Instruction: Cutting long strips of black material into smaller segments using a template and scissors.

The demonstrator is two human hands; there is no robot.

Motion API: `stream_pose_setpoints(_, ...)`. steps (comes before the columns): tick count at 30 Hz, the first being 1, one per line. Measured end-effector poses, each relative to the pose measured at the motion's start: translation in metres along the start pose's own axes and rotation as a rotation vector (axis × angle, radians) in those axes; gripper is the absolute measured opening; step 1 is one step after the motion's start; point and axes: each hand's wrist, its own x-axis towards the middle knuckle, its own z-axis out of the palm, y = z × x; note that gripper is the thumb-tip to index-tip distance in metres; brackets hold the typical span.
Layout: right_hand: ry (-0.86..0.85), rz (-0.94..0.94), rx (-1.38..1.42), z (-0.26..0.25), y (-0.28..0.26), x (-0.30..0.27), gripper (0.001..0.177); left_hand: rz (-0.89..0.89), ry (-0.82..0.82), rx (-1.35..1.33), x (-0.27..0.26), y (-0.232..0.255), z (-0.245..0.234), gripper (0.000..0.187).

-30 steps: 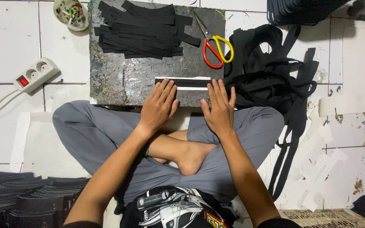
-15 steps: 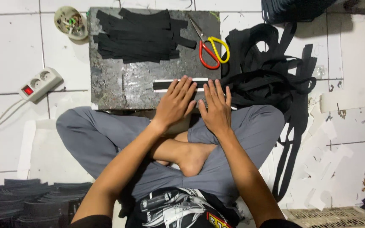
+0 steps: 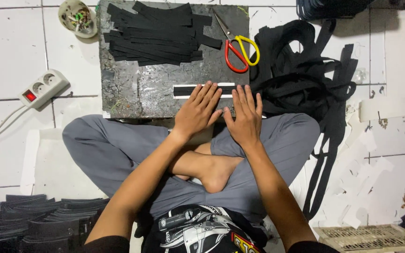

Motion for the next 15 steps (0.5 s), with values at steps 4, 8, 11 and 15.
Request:
stream_pose_setpoints(4, 0.011, -0.008, 0.011, 0.0008, 0.0011, -0.0005, 0.054, -0.005, -0.014, -0.007, 0.0005, -0.0005, 0.001, 0.062)
stream_pose_setpoints(8, 0.012, -0.014, 0.019, 0.0037, 0.0029, -0.0013, 0.053, -0.023, -0.015, 0.01, 0.001, 0.001, 0.0008, 0.059)
stream_pose_setpoints(11, 0.005, -0.005, 0.024, 0.0003, 0.0017, -0.0006, 0.053, -0.014, -0.014, 0.022, 0.0009, 0.0011, 0.0012, 0.06)
stream_pose_setpoints(15, 0.018, -0.015, 0.026, 0.0008, 0.0019, 0.0001, 0.052, -0.018, -0.005, 0.013, 0.0013, 0.0014, 0.001, 0.06)
